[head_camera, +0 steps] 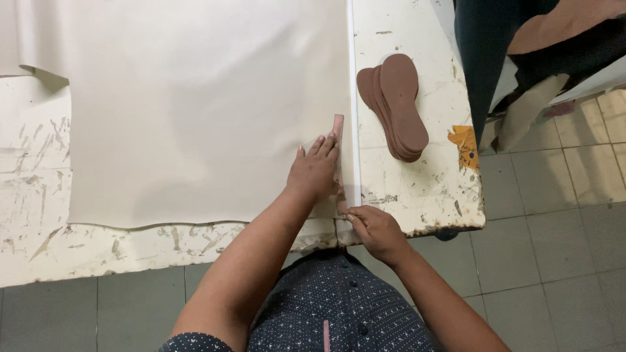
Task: The person traces a shoe-shaped pattern onto a large sheet of beige material using a pencil, then cuts out the traced shapes with scissors. The person also cuts a smaller piece from the same sheet and places it aside.
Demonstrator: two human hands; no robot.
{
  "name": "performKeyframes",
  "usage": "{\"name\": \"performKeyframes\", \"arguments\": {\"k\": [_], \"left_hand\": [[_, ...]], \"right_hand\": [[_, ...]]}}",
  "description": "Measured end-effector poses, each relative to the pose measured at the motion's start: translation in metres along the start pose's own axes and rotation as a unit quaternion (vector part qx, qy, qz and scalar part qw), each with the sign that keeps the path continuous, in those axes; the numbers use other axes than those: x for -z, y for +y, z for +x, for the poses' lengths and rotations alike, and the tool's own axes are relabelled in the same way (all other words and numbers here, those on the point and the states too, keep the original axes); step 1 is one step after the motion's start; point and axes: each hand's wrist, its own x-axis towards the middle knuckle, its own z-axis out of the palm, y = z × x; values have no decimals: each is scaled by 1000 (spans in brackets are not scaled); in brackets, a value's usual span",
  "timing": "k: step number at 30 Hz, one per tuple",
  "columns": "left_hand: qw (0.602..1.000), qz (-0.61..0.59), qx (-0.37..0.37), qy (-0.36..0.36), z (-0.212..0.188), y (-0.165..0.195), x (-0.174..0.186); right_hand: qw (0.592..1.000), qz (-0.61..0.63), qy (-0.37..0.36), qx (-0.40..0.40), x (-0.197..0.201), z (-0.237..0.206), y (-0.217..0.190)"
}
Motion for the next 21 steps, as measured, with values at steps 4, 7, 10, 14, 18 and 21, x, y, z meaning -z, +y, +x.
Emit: {"name": "performKeyframes", "arguments": {"k": [4,7,10,14,18,21], "left_hand": [[1000,-10,8,-7,-2,2,4],[1000,-20,14,-16,-3,4,8],[999,-25,14,-13,-4,4,10],[1000,-27,2,14,-5,3,7],[998,9,-8,59,-3,-4,3],[997,2,-10,80,3,-11,2]], "right_hand": [[1000,-20,3,24,-4,1,1],[1000,-23,-10,11,-4,1,5],[999,-16,-7,32,-5,1,7],[997,-35,29,64,-8,1,3],[994,-96,9,52,-8,20,-5],[990,-89,52,99,-4,48,-9]]}}
